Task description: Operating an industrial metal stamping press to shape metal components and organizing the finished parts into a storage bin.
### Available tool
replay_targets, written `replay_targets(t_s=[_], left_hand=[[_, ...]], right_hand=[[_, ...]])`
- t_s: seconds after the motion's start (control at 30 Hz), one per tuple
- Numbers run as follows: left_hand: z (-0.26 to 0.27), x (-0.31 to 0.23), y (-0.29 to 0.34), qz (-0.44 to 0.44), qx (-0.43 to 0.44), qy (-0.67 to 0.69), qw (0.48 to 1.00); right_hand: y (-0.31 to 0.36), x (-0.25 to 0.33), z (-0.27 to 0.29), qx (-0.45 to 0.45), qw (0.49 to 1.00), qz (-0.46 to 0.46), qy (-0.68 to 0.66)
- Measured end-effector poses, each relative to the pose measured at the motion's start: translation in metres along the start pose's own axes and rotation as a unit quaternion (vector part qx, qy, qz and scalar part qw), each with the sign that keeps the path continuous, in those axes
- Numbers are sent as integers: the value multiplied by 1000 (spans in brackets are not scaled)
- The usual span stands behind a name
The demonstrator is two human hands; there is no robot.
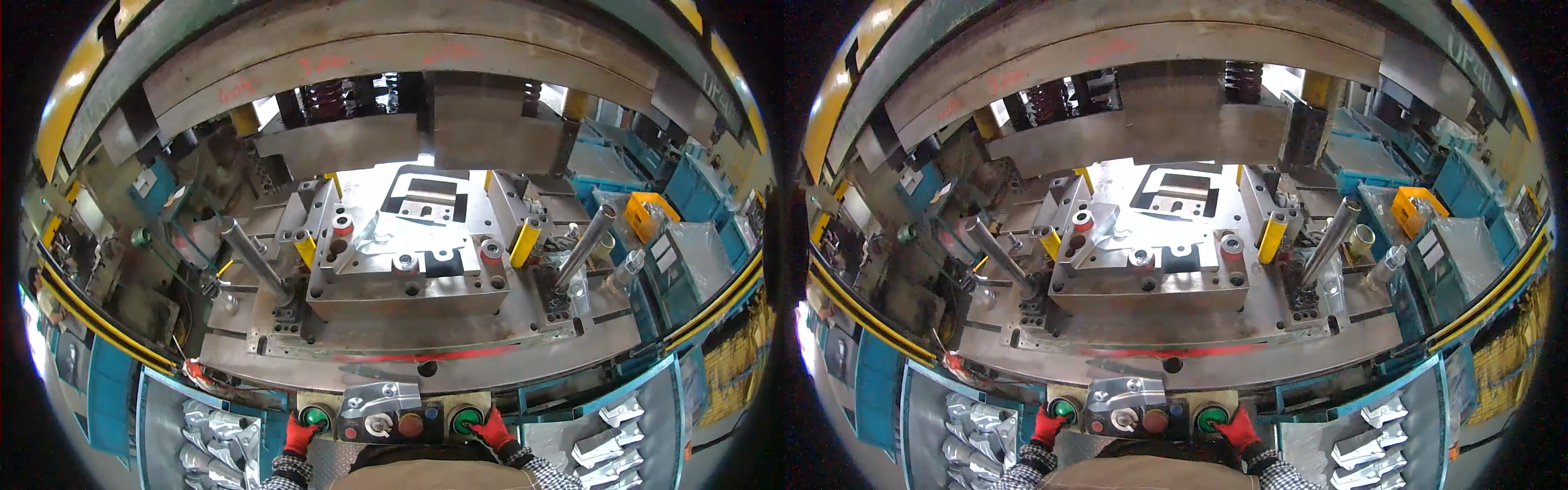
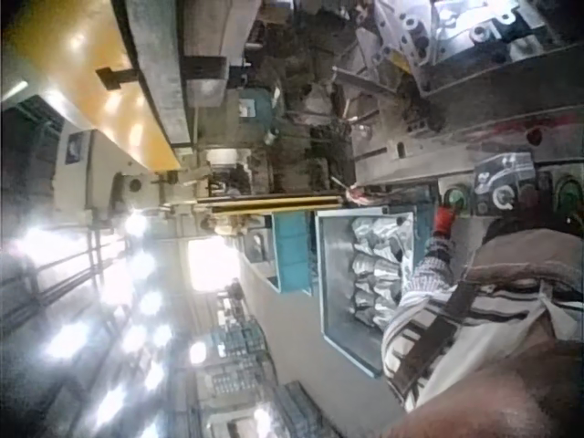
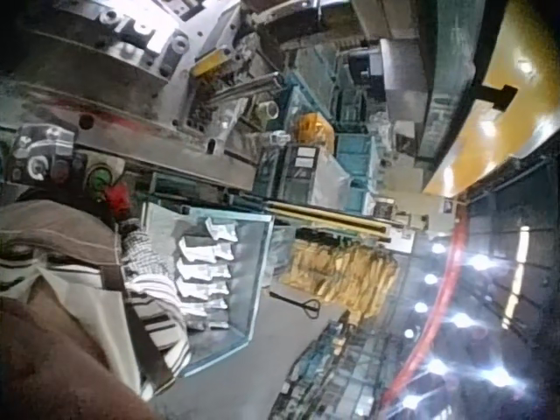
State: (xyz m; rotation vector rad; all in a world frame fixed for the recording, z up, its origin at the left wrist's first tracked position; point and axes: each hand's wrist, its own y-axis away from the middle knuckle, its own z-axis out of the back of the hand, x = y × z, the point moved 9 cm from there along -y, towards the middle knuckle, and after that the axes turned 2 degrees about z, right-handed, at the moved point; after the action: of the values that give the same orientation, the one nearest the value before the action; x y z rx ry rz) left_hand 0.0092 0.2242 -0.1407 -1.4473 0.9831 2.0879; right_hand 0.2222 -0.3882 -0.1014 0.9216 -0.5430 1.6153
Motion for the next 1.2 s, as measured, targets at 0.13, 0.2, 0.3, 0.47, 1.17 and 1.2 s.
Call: replay_targets(t_s=[0.13, 0.2, 0.3, 0.47, 1.17, 1.2], left_hand=[[-2, -3, 12, 11, -3, 29, 1000], [-7, -9, 17, -15, 4, 18, 1000], [-14, -14, 11, -22, 11, -33, 999], [12, -4, 10, -21, -12, -48, 999], [-76, -246, -6, -166, 123, -345, 916], [-126, -325, 6, -265, 133, -299, 907]], right_hand=[[4, 17, 5, 17, 998, -25, -51], [3, 12, 4, 45, 997, -47, -37], [3, 8, 7, 59, 996, -42, -44], [1, 40, 8, 77, 995, 13, -66], [-11, 14, -9, 104, 983, 143, -44], [-11, 2, -3, 101, 984, 130, -68]])
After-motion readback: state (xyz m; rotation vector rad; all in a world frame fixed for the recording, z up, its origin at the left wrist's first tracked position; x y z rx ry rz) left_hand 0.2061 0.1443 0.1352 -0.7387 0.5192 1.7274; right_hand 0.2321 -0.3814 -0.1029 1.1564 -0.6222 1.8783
